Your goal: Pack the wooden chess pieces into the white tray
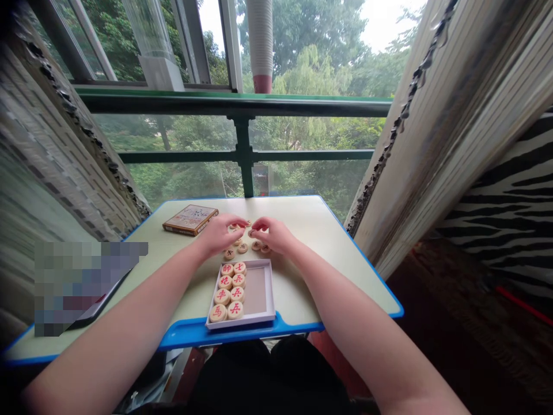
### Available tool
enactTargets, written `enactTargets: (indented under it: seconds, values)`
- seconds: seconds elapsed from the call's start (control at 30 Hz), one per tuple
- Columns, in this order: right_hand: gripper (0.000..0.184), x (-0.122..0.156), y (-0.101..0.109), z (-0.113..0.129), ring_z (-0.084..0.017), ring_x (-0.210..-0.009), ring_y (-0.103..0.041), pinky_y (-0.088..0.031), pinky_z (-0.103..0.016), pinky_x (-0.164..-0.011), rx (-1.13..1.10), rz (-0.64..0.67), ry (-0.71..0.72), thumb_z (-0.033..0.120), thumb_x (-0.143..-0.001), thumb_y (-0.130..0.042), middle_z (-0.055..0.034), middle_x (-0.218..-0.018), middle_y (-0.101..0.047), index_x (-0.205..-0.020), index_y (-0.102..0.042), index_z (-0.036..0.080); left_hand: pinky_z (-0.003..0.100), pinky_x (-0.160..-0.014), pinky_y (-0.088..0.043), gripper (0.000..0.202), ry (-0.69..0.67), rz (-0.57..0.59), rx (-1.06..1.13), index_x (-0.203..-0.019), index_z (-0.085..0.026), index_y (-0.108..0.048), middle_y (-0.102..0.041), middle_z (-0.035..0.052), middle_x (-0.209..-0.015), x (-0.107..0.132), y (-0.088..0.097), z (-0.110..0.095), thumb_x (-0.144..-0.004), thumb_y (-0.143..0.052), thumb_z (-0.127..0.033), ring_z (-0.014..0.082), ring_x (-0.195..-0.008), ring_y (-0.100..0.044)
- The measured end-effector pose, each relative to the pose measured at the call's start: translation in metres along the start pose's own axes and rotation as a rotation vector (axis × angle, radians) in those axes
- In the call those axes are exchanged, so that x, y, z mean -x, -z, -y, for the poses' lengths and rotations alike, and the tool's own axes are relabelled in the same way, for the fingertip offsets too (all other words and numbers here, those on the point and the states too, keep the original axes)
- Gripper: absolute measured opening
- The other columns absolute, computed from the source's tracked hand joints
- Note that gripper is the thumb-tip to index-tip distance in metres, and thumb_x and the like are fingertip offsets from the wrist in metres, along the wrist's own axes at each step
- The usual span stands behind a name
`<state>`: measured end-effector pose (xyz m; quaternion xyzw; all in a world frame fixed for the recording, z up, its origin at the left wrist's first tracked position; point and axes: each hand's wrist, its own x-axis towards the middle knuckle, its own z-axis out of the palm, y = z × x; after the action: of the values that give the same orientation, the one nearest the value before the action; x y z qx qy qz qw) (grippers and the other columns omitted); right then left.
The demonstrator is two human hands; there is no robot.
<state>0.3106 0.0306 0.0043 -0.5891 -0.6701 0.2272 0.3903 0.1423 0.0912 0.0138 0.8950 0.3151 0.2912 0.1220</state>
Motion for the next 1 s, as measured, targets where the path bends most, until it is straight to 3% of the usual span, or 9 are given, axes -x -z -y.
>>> enactTargets:
  seconds: [0.13,0.33,0.43,0.63,0.83,1.0]
  values:
    - [0.015,0.01,0.025,0.006,-0.011,-0.061,-0.058,-0.045,-0.024,-0.056,-0.356,0.053,-0.151,0.022,-0.069,-0.066,-0.0027,-0.073,-0.066,-0.08,-0.059,0.015,0.029,-0.078,-0.045,0.019,-0.11,0.046,0.085,-0.084,-0.02,-0.069,-0.07,0.0024,-0.082,0.006,0.007,-0.017,-0.074,-0.06,-0.033,0.0174,-0.082,-0.06]
    - [0.019,0.032,0.05,0.023,-0.01,-0.056,-0.057,-0.047,-0.025,-0.054,-0.469,0.11,-0.259,0.018,-0.059,-0.074,-0.0029,-0.063,-0.065,-0.074,-0.065,0.012,0.028,-0.073,-0.045,0.025,-0.177,0.028,0.117,-0.089,-0.019,-0.069,-0.071,0.0032,-0.081,0.01,0.015,-0.033,-0.072,-0.065,-0.036,0.0165,-0.077,-0.061]
    - [0.02,0.044,0.047,0.023,-0.011,-0.058,-0.057,-0.047,-0.026,-0.058,-0.502,0.061,-0.227,0.017,-0.059,-0.073,-0.0028,-0.066,-0.066,-0.077,-0.067,0.012,0.026,-0.068,-0.045,0.024,-0.196,0.022,0.152,-0.087,-0.018,-0.071,-0.071,0.004,-0.08,0.012,0.013,-0.034,-0.075,-0.061,-0.037,0.015,-0.071,-0.061]
    - [0.023,0.053,0.032,-0.004,-0.011,-0.063,-0.056,-0.046,-0.028,-0.064,-0.558,-0.097,-0.188,0.021,-0.057,-0.074,-0.003,-0.074,-0.068,-0.078,-0.069,0.014,0.022,-0.063,-0.046,0.021,-0.21,0.053,0.152,-0.085,-0.021,-0.073,-0.072,0.0027,-0.076,0.014,-0.001,-0.029,-0.078,-0.058,-0.033,0.0124,-0.063,-0.059]
    - [0.027,0.052,0.03,-0.001,-0.009,-0.06,-0.054,-0.044,-0.025,-0.058,-0.589,0.031,-0.189,0.024,-0.061,-0.072,-0.0025,-0.072,-0.067,-0.086,-0.069,0.014,0.023,-0.066,-0.045,0.023,-0.265,0.083,0.163,-0.091,-0.022,-0.071,-0.072,0.002,-0.079,0.014,-0.004,-0.027,-0.077,-0.059,-0.036,0.0134,-0.071,-0.06]
    - [0.034,0.053,0.029,0.004,-0.008,-0.056,-0.054,-0.045,-0.024,-0.056,-0.655,0.018,-0.212,0.023,-0.061,-0.073,-0.0018,-0.071,-0.066,-0.093,-0.065,0.013,0.023,-0.065,-0.045,0.03,-0.248,0.129,0.207,-0.102,-0.02,-0.067,-0.071,0.0022,-0.081,0.014,-0.004,-0.025,-0.077,-0.059,-0.035,0.0123,-0.067,-0.058]
